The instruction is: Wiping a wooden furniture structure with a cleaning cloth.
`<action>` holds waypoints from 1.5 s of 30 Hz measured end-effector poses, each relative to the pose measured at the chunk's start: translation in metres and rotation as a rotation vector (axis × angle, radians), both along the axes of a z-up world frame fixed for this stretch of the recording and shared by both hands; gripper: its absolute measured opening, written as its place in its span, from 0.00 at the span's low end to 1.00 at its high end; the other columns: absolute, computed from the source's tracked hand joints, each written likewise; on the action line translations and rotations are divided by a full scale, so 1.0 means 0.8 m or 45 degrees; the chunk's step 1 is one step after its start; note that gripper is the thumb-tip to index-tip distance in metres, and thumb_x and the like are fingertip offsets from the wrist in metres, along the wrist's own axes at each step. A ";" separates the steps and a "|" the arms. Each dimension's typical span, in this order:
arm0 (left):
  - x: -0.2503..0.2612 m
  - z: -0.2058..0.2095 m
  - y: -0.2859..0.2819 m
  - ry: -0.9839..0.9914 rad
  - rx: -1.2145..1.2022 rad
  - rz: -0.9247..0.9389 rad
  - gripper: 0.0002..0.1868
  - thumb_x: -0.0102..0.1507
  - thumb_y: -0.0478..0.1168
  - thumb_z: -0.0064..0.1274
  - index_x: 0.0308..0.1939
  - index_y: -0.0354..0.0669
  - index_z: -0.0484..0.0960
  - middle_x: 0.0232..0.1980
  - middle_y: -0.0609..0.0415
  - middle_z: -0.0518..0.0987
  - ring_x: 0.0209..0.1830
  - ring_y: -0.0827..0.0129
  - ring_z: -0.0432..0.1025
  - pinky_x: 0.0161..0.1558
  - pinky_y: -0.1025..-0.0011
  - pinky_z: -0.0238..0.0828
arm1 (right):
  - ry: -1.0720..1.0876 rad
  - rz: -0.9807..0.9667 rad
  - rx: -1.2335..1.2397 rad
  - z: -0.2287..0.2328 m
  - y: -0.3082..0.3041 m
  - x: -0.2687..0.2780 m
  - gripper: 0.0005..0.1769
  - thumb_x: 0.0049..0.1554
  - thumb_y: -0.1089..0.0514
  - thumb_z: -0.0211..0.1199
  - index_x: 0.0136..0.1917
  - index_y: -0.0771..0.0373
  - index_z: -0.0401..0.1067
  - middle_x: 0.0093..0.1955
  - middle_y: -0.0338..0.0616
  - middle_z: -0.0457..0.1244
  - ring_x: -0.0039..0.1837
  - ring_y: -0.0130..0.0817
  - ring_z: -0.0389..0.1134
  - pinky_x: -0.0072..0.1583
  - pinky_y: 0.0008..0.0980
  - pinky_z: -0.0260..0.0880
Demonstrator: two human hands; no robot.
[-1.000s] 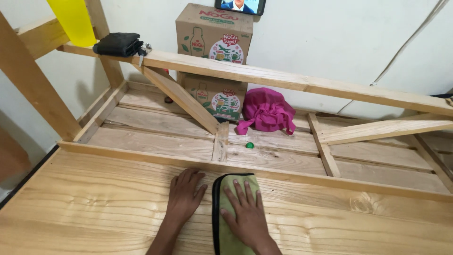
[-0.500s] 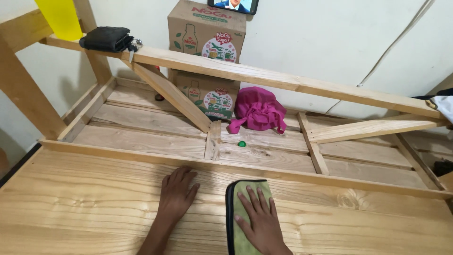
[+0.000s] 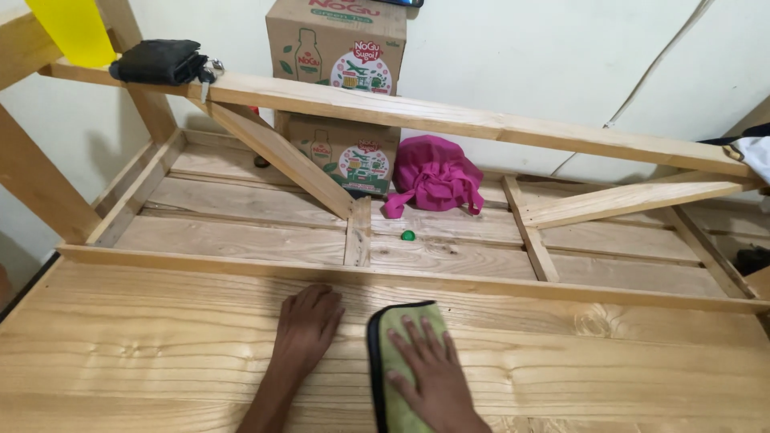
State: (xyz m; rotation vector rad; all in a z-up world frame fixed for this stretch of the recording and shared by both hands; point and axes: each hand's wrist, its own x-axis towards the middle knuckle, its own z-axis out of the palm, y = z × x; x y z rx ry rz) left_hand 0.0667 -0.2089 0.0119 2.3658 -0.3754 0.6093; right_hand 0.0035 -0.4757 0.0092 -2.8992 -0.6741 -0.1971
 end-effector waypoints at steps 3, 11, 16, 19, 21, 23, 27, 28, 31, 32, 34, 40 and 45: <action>-0.006 0.009 -0.006 -0.013 0.043 -0.016 0.13 0.64 0.46 0.53 0.47 0.45 0.84 0.55 0.52 0.80 0.62 0.60 0.71 0.62 0.52 0.59 | 0.081 -0.230 0.026 0.014 -0.020 0.011 0.39 0.61 0.33 0.51 0.81 0.42 0.50 0.87 0.42 0.41 0.83 0.48 0.36 0.76 0.57 0.32; -0.007 0.006 -0.015 -0.028 0.005 -0.096 0.13 0.64 0.44 0.54 0.48 0.44 0.84 0.56 0.50 0.80 0.61 0.57 0.71 0.60 0.54 0.62 | 0.037 -0.259 0.016 0.015 -0.002 0.015 0.38 0.63 0.34 0.49 0.81 0.45 0.50 0.84 0.43 0.41 0.84 0.50 0.35 0.76 0.60 0.31; -0.019 0.011 -0.046 -0.107 -0.007 -0.229 0.13 0.62 0.43 0.57 0.48 0.43 0.83 0.58 0.48 0.80 0.62 0.53 0.71 0.62 0.54 0.64 | 0.117 -0.137 0.065 0.019 -0.041 -0.008 0.37 0.64 0.34 0.48 0.82 0.44 0.51 0.85 0.41 0.41 0.85 0.48 0.35 0.77 0.58 0.30; -0.025 0.014 -0.058 -0.121 0.025 -0.381 0.16 0.62 0.42 0.58 0.52 0.40 0.82 0.58 0.47 0.79 0.65 0.52 0.70 0.63 0.55 0.63 | 0.126 -0.280 -0.009 0.012 -0.071 0.000 0.41 0.62 0.34 0.48 0.84 0.42 0.49 0.87 0.42 0.40 0.86 0.49 0.34 0.76 0.58 0.28; -0.027 0.010 -0.066 -0.132 0.083 -0.394 0.17 0.62 0.43 0.58 0.53 0.41 0.81 0.59 0.47 0.79 0.66 0.52 0.69 0.64 0.53 0.61 | 0.076 -0.459 0.015 0.006 -0.086 0.009 0.38 0.61 0.33 0.48 0.81 0.42 0.50 0.85 0.40 0.40 0.84 0.46 0.34 0.77 0.57 0.31; -0.029 0.009 -0.071 -0.106 0.126 -0.386 0.18 0.61 0.44 0.59 0.53 0.41 0.81 0.60 0.46 0.78 0.65 0.51 0.68 0.63 0.51 0.60 | 0.046 -0.518 -0.024 -0.003 -0.079 0.018 0.38 0.61 0.33 0.47 0.81 0.42 0.50 0.85 0.41 0.40 0.84 0.47 0.34 0.77 0.58 0.31; -0.029 0.012 -0.088 -0.135 0.181 -0.298 0.18 0.60 0.46 0.59 0.50 0.42 0.80 0.57 0.47 0.78 0.60 0.52 0.70 0.59 0.49 0.62 | 0.005 -0.453 -0.024 -0.001 -0.061 0.015 0.38 0.64 0.33 0.46 0.82 0.46 0.48 0.87 0.47 0.39 0.86 0.53 0.33 0.75 0.62 0.29; -0.026 0.010 -0.097 -0.135 0.183 -0.320 0.18 0.60 0.46 0.59 0.50 0.42 0.80 0.57 0.47 0.78 0.60 0.52 0.70 0.59 0.49 0.62 | 0.008 -0.474 -0.021 0.005 -0.062 0.003 0.38 0.64 0.33 0.46 0.82 0.46 0.48 0.87 0.47 0.39 0.86 0.53 0.33 0.75 0.62 0.29; -0.018 0.007 -0.126 -0.052 0.242 -0.258 0.19 0.61 0.48 0.58 0.48 0.40 0.78 0.53 0.47 0.77 0.53 0.51 0.70 0.53 0.52 0.65 | 0.073 -0.333 0.075 0.022 -0.074 -0.026 0.38 0.64 0.33 0.46 0.82 0.45 0.50 0.86 0.43 0.40 0.85 0.49 0.34 0.76 0.60 0.30; -0.015 0.010 -0.136 0.067 0.275 -0.250 0.19 0.61 0.50 0.57 0.50 0.42 0.78 0.51 0.47 0.76 0.53 0.52 0.70 0.52 0.52 0.64 | 0.122 -0.348 0.081 0.025 -0.084 -0.034 0.38 0.64 0.33 0.47 0.82 0.44 0.49 0.86 0.43 0.40 0.85 0.49 0.33 0.76 0.60 0.30; -0.008 0.016 -0.154 0.176 0.313 -0.245 0.20 0.62 0.52 0.57 0.51 0.45 0.78 0.50 0.48 0.75 0.52 0.53 0.69 0.51 0.53 0.64 | 0.163 -0.368 0.092 0.023 -0.104 -0.035 0.38 0.63 0.33 0.47 0.82 0.43 0.49 0.86 0.43 0.39 0.85 0.48 0.33 0.76 0.59 0.29; 0.002 0.004 -0.187 -0.128 0.220 -0.433 0.23 0.61 0.50 0.55 0.54 0.38 0.76 0.59 0.43 0.74 0.62 0.49 0.65 0.59 0.50 0.58 | 0.056 -0.788 0.046 0.006 -0.134 0.001 0.38 0.61 0.32 0.47 0.81 0.41 0.50 0.85 0.40 0.41 0.85 0.46 0.34 0.77 0.58 0.30; 0.003 -0.018 -0.181 0.024 0.172 -0.375 0.23 0.66 0.51 0.50 0.60 0.42 0.76 0.67 0.45 0.72 0.73 0.51 0.61 0.68 0.51 0.55 | 0.066 -0.593 0.060 0.014 -0.112 -0.007 0.38 0.63 0.34 0.47 0.82 0.43 0.49 0.85 0.43 0.41 0.84 0.50 0.34 0.77 0.59 0.29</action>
